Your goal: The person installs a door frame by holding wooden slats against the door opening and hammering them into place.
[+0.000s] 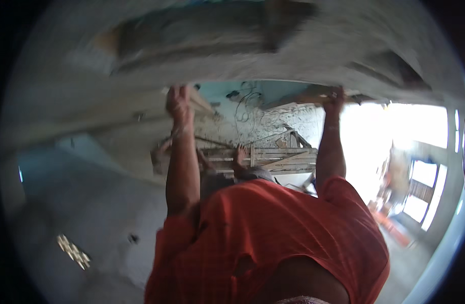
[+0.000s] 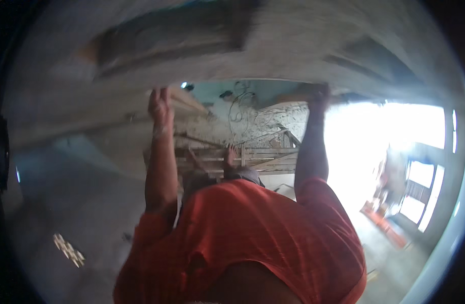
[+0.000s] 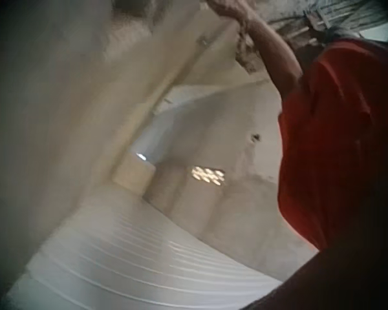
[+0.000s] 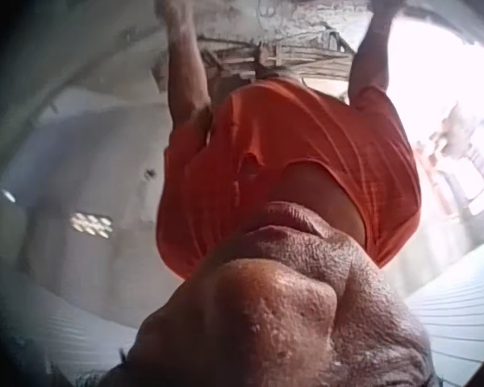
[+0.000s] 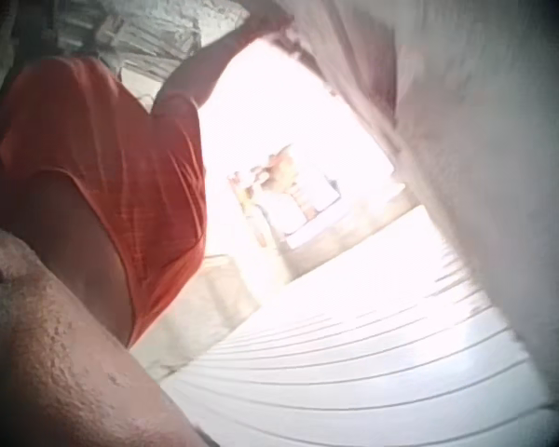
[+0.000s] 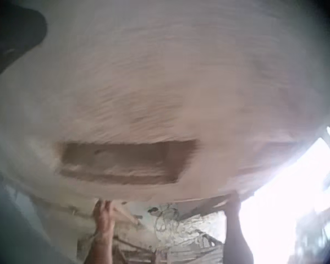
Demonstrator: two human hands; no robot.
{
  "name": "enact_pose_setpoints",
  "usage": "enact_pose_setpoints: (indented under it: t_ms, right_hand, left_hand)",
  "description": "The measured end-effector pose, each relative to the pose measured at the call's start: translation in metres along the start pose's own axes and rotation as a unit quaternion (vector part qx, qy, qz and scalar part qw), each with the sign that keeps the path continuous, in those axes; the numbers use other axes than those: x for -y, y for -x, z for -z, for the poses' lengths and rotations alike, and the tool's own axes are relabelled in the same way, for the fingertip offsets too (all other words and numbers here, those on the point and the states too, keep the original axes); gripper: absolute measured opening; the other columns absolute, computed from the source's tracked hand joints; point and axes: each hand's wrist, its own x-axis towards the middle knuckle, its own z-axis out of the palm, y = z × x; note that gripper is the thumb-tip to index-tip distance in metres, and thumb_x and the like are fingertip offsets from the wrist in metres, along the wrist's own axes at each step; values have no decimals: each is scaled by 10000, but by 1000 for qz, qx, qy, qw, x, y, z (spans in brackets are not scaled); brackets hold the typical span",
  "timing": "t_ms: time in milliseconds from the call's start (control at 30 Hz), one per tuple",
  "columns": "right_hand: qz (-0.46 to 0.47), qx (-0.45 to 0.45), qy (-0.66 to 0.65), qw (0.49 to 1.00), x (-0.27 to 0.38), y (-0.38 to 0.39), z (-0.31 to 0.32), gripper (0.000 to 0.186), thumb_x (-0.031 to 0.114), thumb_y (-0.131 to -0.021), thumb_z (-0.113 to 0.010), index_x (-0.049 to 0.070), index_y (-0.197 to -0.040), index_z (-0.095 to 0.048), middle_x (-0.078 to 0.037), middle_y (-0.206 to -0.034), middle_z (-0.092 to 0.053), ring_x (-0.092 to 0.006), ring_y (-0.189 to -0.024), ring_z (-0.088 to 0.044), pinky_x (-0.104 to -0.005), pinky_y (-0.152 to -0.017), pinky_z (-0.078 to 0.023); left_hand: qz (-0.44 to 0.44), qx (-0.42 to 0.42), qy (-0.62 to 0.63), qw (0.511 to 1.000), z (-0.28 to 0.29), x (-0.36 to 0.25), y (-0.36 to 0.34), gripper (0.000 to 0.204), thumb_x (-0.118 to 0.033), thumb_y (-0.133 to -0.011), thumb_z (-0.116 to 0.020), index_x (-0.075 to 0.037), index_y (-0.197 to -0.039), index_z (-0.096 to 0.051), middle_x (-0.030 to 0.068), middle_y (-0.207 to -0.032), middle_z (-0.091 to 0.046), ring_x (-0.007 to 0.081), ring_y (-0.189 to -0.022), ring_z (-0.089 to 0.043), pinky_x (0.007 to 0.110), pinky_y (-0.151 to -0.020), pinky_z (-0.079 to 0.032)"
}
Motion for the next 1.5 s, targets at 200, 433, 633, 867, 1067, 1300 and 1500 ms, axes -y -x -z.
enact_pose_setpoints:
  t_ms: [200, 433, 633, 867, 1067, 1300, 1500]
  right_hand:
    - [-14, -33, -228, 973, -21, -3, -15, 443, 355, -987, -639, 183, -1378, -522, 9, -1092, -606, -164, -1018, -600, -297, -673, -452]
    - [-25, -101, -238, 966, 5, 25, -55, 568, 386, -972, -661, 193, -1469, -466, 30, -1373, -536, -178, -1177, -530, -272, -672, -426]
    - [-22, -163, -274, 948, 15, 26, -66, 587, 335, -948, -715, 139, -1453, -488, 1, -1311, -572, -211, -1138, -557, -258, -611, -424]
    - [-15, -168, -283, 944, 18, 30, -72, 494, 307, -932, -746, 107, -1354, -583, -1, -1233, -623, -157, -1039, -591, -262, -574, -401]
    - [-22, -186, -291, 938, 24, 34, -72, 461, 278, -942, -734, 92, -1342, -600, -2, -1181, -661, -136, -995, -612, -246, -548, -400]
    - [-36, -214, -304, 928, 20, 27, -73, 411, 242, -942, -727, 81, -1305, -623, -24, -1148, -684, -135, -1017, -628, -245, -528, -401]
    - [-49, -239, -353, 903, 20, 21, -78, 353, 209, -923, -750, 83, -1241, -663, -24, -1143, -697, -173, -995, -655, -291, -596, -402]
  left_hand:
    - [11, 125, -67, 990, 4, -11, -5, 565, -204, -1020, -607, 99, -1447, -394, 182, -1514, -451, 277, -1382, -463, 383, -1232, -331]
    - [28, 150, -135, 979, 2, -22, -11, 539, -197, -1044, -552, 121, -1446, -385, 205, -1558, -404, 278, -1433, -416, 383, -1261, -262]
    - [13, 98, -128, 987, -25, -22, 5, 463, -150, -1016, -547, 115, -1388, -468, 206, -1489, -499, 277, -1378, -494, 364, -1229, -323]
    - [-36, 16, -165, 985, -33, -19, 8, 439, -117, -978, -564, 112, -1349, -510, 207, -1428, -560, 308, -1298, -573, 380, -1180, -411]
    - [-34, 7, -152, 988, -30, -18, 4, 449, -121, -982, -567, 118, -1357, -501, 203, -1446, -546, 305, -1318, -557, 385, -1186, -399]
    - [-2, -21, -111, 994, -34, -23, 8, 474, -123, -999, -563, 78, -1417, -462, 189, -1472, -520, 289, -1349, -525, 381, -1170, -425]
    - [16, -61, -78, 995, -22, -22, -14, 466, -187, -1010, -601, 14, -1419, -504, 111, -1445, -570, 243, -1297, -576, 326, -1097, -499]
